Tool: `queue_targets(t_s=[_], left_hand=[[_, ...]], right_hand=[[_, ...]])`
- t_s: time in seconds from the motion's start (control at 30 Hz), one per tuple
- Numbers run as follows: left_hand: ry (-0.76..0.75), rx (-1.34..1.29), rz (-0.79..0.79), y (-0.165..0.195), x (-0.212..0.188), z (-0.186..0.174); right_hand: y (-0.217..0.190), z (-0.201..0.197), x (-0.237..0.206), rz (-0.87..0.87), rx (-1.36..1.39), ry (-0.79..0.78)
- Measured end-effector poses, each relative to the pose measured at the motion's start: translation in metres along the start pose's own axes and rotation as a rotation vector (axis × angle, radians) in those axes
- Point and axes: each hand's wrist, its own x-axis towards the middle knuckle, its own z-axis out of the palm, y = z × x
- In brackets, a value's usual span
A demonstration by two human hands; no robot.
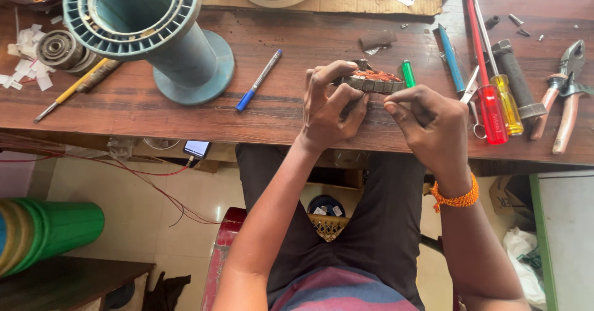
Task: The person sits at a workbench and works on a motor armature, pulling at the copper windings around its core by hand. They briefly use a marker to press and pick at the windings, then continue removing winding material by hand, at one point standing to move a container aside before resuming.
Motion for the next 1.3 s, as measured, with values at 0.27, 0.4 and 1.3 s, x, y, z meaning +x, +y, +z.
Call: queue_targets(t_s=[0.27, 0.4, 1.3], left_hand=[[0.027, 0.019, -0.029, 0.002, -0.001, 0.004], [0.016, -0.002, -0.055, 0.002, -0.001, 0.002], [-0.146, 0.136, 0.057, 0.001, 0.0, 0.005]], right_hand=[[-0.01, 0.004, 0.026, -0.07, -0.123, -0.017], [-0.011, 0.01, 0.043, -0.114, -0.122, -0.054], [0.01, 0.005, 0.008, 0.051, 0.069, -0.002]])
